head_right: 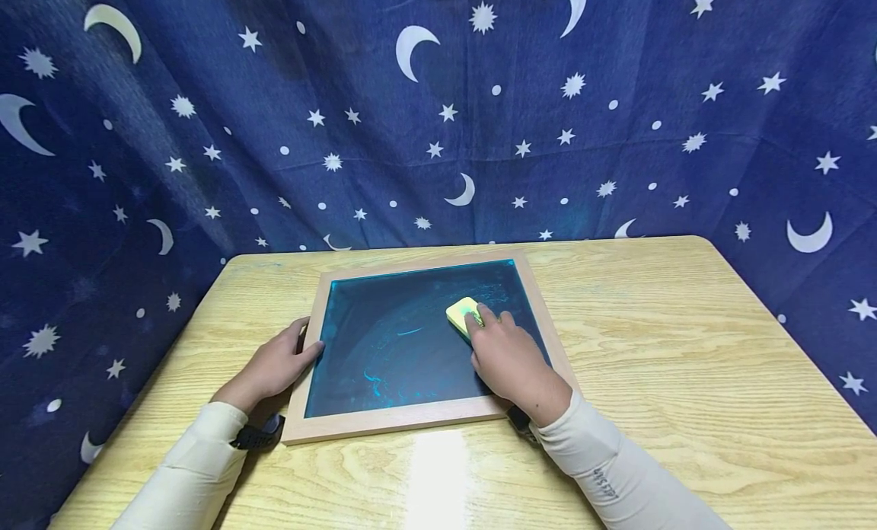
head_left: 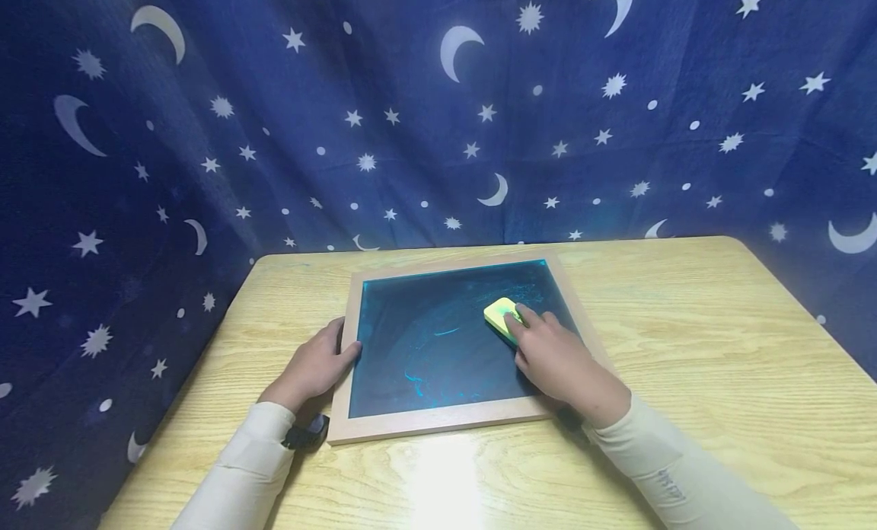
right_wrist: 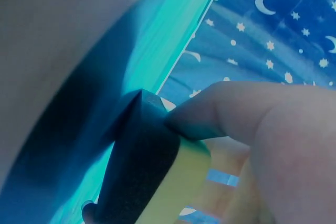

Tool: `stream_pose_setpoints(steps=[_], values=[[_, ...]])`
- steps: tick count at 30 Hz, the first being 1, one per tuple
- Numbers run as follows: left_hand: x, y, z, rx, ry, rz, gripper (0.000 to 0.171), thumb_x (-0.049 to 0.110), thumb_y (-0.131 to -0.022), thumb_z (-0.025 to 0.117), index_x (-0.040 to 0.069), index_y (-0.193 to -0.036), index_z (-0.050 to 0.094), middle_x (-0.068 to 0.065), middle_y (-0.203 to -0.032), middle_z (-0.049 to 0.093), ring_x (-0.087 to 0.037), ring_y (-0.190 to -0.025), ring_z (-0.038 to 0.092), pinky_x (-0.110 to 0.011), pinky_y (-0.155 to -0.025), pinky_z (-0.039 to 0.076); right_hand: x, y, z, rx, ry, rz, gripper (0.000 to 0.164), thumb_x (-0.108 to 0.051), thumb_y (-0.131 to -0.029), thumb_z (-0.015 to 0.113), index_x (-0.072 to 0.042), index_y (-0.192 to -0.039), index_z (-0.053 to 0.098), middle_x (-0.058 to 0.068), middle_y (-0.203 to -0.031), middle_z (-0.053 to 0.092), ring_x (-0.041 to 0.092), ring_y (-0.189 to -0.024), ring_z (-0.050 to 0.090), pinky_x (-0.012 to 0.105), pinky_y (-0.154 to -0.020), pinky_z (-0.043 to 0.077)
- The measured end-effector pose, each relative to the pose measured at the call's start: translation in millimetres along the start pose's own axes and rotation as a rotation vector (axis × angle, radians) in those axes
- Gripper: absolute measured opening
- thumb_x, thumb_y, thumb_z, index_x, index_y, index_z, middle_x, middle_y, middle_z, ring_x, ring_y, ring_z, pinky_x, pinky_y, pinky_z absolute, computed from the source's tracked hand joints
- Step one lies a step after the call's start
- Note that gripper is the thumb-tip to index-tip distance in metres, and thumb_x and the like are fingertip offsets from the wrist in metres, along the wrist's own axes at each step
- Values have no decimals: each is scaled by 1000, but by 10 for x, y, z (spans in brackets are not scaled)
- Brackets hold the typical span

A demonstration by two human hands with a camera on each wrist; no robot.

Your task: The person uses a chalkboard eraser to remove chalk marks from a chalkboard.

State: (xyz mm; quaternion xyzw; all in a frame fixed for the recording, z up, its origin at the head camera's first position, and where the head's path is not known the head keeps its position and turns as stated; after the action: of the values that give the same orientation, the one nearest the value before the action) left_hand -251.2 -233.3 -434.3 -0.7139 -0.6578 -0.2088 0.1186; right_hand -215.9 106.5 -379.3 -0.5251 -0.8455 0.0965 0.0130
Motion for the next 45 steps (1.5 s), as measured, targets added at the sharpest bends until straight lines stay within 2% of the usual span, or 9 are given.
stream_pose_setpoints(steps=[3,8,19,24,31,37,45], values=[[4,6,-8,3,-3,4,68,37,-104,45,-3,-155,26,-29,-150,44,-46,-133,50,-60,-107,42,51,-5,-15,16,3,0,47,-8,-87,68,1,-133,61,29,-138,56,45,-101,64,52,-82,58],[-3,12,-10,2,1,0,68,38,-104,46,-2,-155,26,-28,-151,44,-46,-134,50,-60,-108,42,103,-4,-26,7,0,17,46,-8,-88,66,1,-133,61,29,-139,56,43,-95,62,52,-79,56],[4,18,-20,-2,3,-3,68,38,-104,45,-2,-156,26,-28,-151,44,-45,-132,52,-60,-106,43,89,4,-30,-5,-8,22,46,-8,-89,62,2,-133,60,29,-140,55,47,-102,62,55,-86,55],[6,22,-20,-2,8,0,68,38,-104,45,-2,-155,26,-28,-150,45,-45,-132,51,-60,-107,42,48,-8,-34,-17,-15,12,45,-8,-89,63,1,-133,60,29,-141,54,47,-103,62,54,-83,56],[-7,3,2,0,9,10,68,38,-104,45,-1,-155,26,-27,-151,44,-45,-135,48,-60,-109,41,-22,-22,-22,-58,-2,18,46,-12,-90,68,-2,-135,59,27,-143,53,47,-107,62,50,-72,60],[-14,-8,9,-1,5,8,68,38,-104,45,-2,-155,26,-28,-151,44,-46,-136,47,-61,-109,41,-137,-41,3,-65,20,-26,50,-15,-89,73,-1,-136,58,27,-142,54,48,-110,62,51,-76,60],[-14,-3,7,-3,2,4,67,38,-104,45,-1,-155,27,-27,-150,46,-45,-134,50,-60,-107,42,-300,-71,40,-80,38,-55,52,-18,-91,72,-2,-138,57,26,-145,52,47,-112,62,50,-74,61]])
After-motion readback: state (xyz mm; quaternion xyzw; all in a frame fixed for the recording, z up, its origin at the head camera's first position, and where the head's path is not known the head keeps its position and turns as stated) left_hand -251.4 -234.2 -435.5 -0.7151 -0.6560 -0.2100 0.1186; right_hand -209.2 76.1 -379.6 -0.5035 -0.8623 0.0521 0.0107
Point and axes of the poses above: each hand's wrist, its own y-axis away from the middle knuckle, its own z-axis out of the palm, x = y × z, the point moved 5 cm from there along -y, towards the middle knuckle
